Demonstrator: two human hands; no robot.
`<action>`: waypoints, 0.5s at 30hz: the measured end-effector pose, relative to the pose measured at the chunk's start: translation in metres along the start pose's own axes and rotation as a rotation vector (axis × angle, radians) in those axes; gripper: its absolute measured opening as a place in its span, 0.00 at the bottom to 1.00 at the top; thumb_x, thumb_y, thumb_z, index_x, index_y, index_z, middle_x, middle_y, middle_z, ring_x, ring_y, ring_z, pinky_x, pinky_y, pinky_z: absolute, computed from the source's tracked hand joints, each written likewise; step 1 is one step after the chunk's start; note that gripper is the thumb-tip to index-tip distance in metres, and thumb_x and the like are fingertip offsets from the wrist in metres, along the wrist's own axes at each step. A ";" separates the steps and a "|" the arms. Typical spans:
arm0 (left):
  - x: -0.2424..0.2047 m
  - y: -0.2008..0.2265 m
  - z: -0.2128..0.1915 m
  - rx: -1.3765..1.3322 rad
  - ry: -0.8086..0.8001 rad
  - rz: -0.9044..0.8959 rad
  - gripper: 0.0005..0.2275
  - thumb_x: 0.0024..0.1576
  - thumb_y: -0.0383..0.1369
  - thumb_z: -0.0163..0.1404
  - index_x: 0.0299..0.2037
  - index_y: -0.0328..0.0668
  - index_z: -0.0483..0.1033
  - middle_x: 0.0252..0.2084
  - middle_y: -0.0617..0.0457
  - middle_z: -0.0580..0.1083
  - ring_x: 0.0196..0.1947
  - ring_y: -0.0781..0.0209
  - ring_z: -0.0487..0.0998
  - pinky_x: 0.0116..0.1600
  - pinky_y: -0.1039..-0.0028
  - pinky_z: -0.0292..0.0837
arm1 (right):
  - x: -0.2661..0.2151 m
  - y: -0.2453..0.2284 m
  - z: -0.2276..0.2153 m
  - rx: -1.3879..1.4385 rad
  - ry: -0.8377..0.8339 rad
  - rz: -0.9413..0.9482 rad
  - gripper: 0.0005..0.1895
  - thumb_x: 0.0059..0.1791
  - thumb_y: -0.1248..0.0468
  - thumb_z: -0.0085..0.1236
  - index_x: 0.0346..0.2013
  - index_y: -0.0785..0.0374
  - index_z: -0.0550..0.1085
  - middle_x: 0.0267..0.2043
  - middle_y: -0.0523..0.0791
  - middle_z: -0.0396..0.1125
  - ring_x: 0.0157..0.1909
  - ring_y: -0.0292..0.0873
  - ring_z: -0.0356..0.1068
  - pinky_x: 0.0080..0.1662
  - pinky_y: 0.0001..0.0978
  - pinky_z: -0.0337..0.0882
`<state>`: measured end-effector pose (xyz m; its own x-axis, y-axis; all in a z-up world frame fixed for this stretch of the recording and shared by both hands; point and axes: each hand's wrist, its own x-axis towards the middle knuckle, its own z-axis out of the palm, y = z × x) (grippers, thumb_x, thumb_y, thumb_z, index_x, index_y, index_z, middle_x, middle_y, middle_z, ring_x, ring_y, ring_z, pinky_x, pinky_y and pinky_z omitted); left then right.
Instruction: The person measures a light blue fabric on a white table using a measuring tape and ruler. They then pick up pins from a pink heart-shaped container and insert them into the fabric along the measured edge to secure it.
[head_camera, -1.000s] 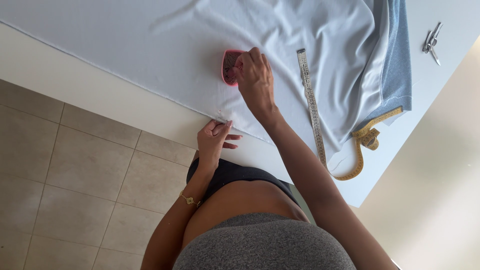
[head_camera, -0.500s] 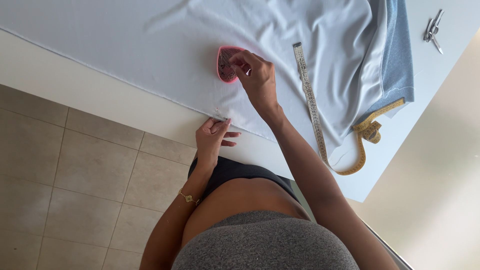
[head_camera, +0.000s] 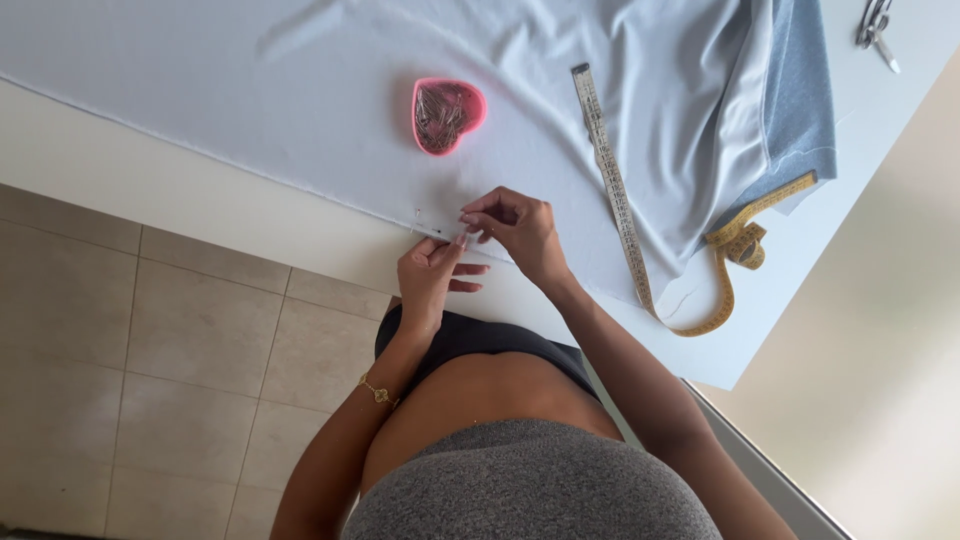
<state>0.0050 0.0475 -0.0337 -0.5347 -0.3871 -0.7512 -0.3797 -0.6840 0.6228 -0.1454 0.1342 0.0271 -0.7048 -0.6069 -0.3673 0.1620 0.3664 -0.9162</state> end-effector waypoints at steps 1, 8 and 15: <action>0.002 -0.005 -0.002 0.023 0.016 -0.015 0.16 0.66 0.32 0.59 0.53 0.19 0.76 0.43 0.35 0.84 0.33 0.38 0.88 0.28 0.61 0.90 | -0.006 0.009 -0.001 0.053 -0.019 0.058 0.03 0.52 0.70 0.70 0.41 0.67 0.84 0.34 0.53 0.80 0.34 0.41 0.82 0.39 0.31 0.85; -0.018 0.026 0.012 0.037 0.026 -0.016 0.13 0.65 0.32 0.60 0.49 0.25 0.77 0.42 0.37 0.84 0.33 0.40 0.88 0.28 0.60 0.90 | -0.009 0.024 0.003 0.012 0.035 0.038 0.05 0.54 0.68 0.69 0.42 0.68 0.83 0.31 0.51 0.79 0.29 0.38 0.78 0.38 0.29 0.82; -0.023 0.033 0.015 0.025 0.036 0.003 0.10 0.65 0.31 0.59 0.46 0.27 0.77 0.40 0.37 0.84 0.33 0.40 0.88 0.28 0.61 0.90 | -0.014 0.034 0.010 -0.055 0.097 -0.034 0.05 0.53 0.69 0.70 0.42 0.68 0.84 0.29 0.51 0.79 0.28 0.37 0.77 0.37 0.28 0.81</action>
<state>-0.0067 0.0432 0.0078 -0.5082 -0.4117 -0.7565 -0.3975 -0.6670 0.6301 -0.1235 0.1477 -0.0002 -0.7731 -0.5498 -0.3162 0.1003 0.3864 -0.9169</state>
